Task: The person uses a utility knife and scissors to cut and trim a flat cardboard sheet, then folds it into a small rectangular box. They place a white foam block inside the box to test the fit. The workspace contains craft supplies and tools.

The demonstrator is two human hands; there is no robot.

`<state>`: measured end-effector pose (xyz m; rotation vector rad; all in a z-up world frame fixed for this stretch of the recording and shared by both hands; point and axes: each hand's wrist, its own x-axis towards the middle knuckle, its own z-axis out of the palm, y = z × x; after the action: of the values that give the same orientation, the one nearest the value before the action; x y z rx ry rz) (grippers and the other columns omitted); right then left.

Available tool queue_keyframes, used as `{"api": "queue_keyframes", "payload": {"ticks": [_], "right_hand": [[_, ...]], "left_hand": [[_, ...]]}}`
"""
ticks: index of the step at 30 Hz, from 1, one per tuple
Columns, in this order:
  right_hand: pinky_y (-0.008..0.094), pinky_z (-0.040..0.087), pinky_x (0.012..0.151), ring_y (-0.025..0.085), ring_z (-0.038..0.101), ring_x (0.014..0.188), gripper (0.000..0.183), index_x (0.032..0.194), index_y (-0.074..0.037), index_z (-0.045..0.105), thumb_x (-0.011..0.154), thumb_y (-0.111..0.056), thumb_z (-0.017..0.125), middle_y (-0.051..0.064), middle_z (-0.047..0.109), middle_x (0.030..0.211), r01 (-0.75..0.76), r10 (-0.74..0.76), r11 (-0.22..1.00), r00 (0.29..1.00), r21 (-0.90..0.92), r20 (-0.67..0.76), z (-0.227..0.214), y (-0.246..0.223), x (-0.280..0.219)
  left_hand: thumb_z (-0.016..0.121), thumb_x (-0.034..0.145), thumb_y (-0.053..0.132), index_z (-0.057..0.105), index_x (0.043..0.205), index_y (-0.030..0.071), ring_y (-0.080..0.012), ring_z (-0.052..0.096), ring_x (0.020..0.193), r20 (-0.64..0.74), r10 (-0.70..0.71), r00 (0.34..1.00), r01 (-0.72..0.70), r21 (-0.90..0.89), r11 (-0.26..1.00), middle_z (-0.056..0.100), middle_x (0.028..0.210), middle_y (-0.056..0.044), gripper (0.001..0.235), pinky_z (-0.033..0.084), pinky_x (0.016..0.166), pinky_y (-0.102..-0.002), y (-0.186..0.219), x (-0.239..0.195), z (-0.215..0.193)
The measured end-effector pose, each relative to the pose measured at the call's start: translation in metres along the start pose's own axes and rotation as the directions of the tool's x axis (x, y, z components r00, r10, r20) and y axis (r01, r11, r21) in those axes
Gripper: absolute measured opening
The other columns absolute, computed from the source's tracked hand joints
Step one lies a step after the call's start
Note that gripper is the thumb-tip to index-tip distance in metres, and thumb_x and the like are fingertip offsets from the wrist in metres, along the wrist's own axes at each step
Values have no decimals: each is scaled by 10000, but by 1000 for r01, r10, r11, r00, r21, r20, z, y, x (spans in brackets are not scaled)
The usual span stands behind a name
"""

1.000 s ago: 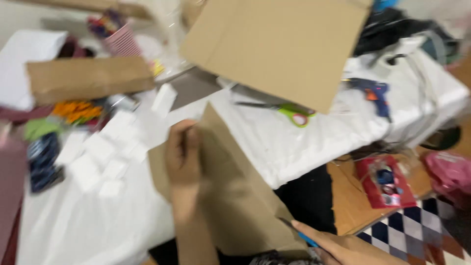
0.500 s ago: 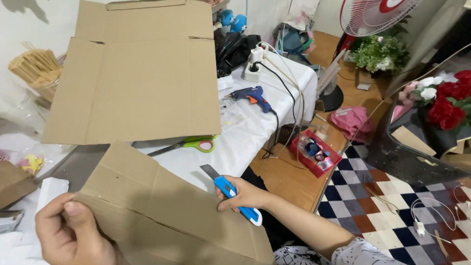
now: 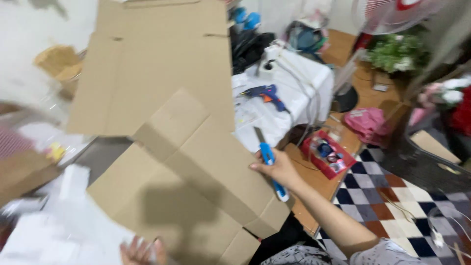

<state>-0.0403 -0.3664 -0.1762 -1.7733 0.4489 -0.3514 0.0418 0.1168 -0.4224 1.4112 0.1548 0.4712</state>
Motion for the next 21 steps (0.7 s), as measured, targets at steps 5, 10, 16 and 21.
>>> {"api": "queue_keyframes", "payload": {"ticks": [5, 10, 16, 21], "right_hand": [[244, 445, 489, 89, 529, 518, 295, 956, -110, 685, 760, -160, 900, 14, 645, 665, -59, 55, 996, 997, 62, 60, 8, -37, -9], [289, 460, 440, 151, 521, 450, 270, 1025, -44, 651, 823, -84, 826, 70, 575, 642, -96, 73, 987, 981, 125, 180, 16, -60, -16], [328, 456, 475, 183, 504, 487, 280, 1122, -34, 646, 877, -95, 767, 84, 603, 768, -174, 124, 979, 923, 108, 364, 50, -83, -35], [289, 441, 420, 168, 487, 410, 283, 1151, -79, 629, 900, -158, 735, 70, 539, 624, -199, 75, 964, 842, 177, 534, 70, -84, -44]], "left_hand": [[736, 838, 319, 395, 1570, 107, -146, 471, 876, -60, -337, 939, 339, 312, 888, 451, 1009, -16, 834, 418, 842, -266, 258, -86, 100], [731, 810, 282, 428, 1512, 91, -204, 608, 1328, 18, -371, 928, 371, -66, 926, 622, 1471, -101, 788, 499, 1066, -318, 321, -82, 115], [744, 725, 457, 478, 1488, 133, -200, 597, 1353, 1, -439, 899, 438, 55, 897, 618, 1467, -43, 871, 509, 1111, -342, 337, -79, 113], [725, 817, 426, 485, 1456, 29, -232, 586, 1334, 9, -292, 956, 292, -61, 954, 601, 1455, -127, 790, 476, 1112, -337, 284, -71, 105]]}}
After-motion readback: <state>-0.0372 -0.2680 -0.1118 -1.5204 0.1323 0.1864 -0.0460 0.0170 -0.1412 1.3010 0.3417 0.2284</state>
